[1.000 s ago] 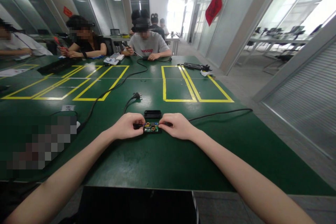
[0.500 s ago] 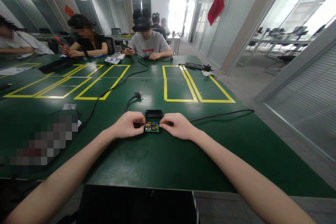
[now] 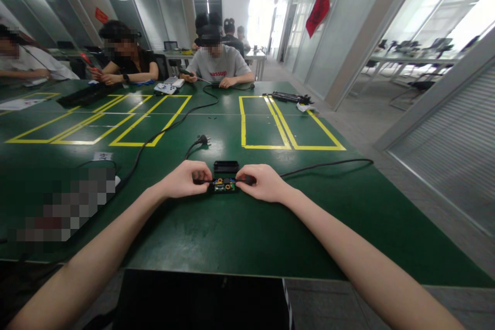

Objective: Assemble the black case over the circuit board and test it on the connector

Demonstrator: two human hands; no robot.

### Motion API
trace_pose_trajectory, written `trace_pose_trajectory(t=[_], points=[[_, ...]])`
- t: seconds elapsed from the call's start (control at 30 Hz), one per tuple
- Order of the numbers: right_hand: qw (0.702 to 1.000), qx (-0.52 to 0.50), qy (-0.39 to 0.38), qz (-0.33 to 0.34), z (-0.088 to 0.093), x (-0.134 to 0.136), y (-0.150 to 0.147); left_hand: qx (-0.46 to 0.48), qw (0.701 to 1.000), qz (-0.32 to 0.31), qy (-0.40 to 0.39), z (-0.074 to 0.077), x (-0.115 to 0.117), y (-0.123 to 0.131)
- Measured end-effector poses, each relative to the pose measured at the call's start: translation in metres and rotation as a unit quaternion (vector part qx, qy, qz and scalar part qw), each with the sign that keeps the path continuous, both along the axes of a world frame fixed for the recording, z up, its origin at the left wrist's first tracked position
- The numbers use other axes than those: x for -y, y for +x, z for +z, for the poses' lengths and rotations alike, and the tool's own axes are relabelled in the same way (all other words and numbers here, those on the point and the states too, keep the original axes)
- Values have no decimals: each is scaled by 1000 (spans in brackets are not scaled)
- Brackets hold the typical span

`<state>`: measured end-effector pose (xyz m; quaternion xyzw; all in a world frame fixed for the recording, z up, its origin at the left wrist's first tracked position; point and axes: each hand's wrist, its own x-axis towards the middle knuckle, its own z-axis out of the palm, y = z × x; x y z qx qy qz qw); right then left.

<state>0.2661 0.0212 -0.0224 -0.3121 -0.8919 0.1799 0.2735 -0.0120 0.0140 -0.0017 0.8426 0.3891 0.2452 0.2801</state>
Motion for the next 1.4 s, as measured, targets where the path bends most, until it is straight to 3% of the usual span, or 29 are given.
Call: trace_pose_trajectory(t=[0.83,1.2,1.4], points=[[998,1,-29,62,8,-2,5,-22,1000,-20,-1,-1,1,1],[998,29,1,55,3,-1,3,-24,999,-5,29,-2,2,4],[998,18,27,55,-1,-2,4,-5,1000,4,7,-1,3,2]])
